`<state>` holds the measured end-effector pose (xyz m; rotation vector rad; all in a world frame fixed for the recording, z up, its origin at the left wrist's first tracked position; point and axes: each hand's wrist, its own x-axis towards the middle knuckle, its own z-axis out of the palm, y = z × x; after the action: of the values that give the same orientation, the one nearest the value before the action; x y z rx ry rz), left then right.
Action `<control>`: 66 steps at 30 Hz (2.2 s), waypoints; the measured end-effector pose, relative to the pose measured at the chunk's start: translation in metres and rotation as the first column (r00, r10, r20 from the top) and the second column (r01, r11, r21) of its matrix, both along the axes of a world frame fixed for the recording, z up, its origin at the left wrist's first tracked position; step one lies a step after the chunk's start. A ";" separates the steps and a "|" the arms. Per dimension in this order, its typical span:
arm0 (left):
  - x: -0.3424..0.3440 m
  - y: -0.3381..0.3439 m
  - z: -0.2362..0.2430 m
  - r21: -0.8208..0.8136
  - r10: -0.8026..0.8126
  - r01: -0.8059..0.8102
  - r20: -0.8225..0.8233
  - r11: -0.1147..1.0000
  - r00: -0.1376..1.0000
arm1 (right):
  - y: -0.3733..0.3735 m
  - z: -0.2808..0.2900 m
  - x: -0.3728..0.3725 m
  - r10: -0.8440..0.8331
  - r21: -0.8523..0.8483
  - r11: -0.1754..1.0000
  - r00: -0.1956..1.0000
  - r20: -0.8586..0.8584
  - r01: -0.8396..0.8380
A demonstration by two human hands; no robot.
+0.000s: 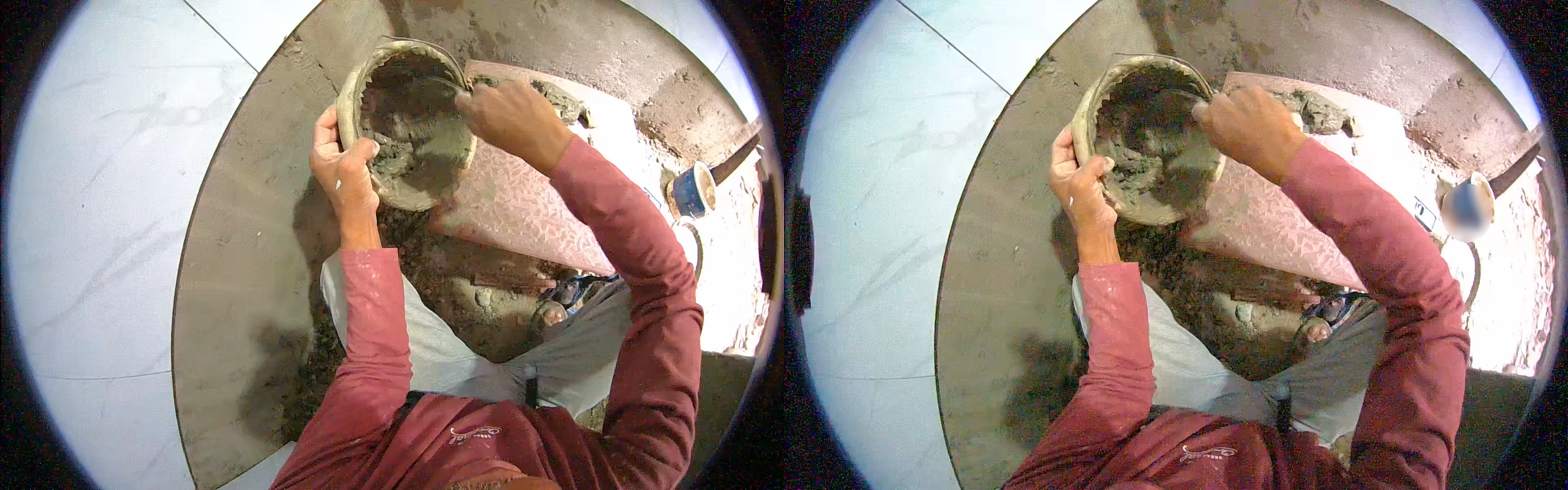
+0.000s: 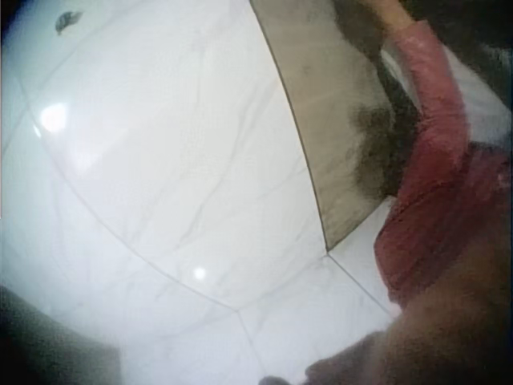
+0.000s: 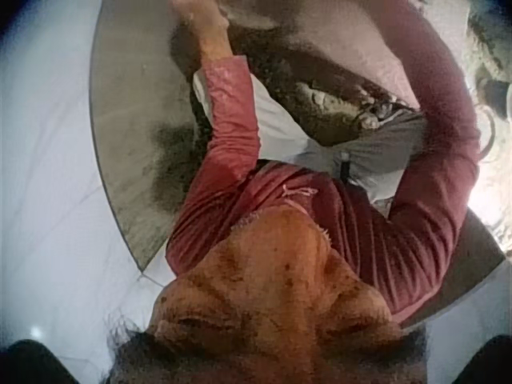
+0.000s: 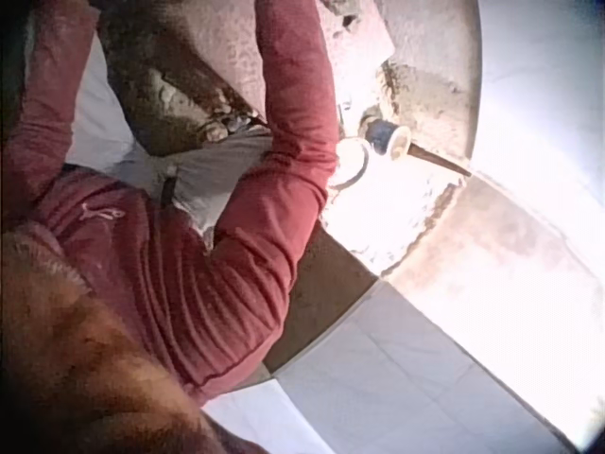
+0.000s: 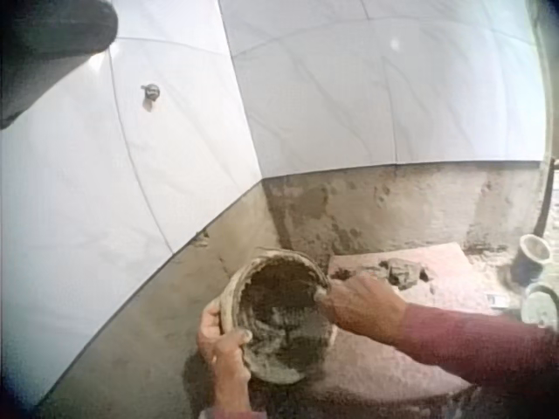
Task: The person applies cement to the back of a tile using a trowel, spreading it evenly across the surface while holding the tile with one hand.
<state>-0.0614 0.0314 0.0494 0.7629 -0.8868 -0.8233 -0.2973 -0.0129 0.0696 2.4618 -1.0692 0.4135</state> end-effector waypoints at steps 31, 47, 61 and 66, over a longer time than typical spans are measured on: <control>-0.007 -0.014 -0.019 0.047 -0.024 0.037 -0.258 0.998 0.966 | 0.049 -0.012 -0.034 -0.671 0.713 -0.073 0.563 0.482 -0.698; 0.001 -0.002 -0.009 0.125 0.092 -0.080 -0.096 0.989 0.991 | 0.117 -0.056 -0.289 -0.642 0.356 0.755 0.734 0.224 0.551; -0.016 -0.006 -0.008 -0.012 -0.033 0.032 -0.117 0.999 0.993 | 0.089 0.033 -0.146 -0.188 0.474 0.879 0.948 0.258 0.045; -0.026 -0.004 0.000 -0.051 -0.081 0.077 -0.078 0.996 0.994 | 0.034 0.009 -0.048 -0.145 0.173 0.976 0.988 0.057 0.133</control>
<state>-0.0873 0.0274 0.0498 0.6523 -0.8663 -0.8935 -0.3455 0.0211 0.0785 2.5129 -1.3472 0.3804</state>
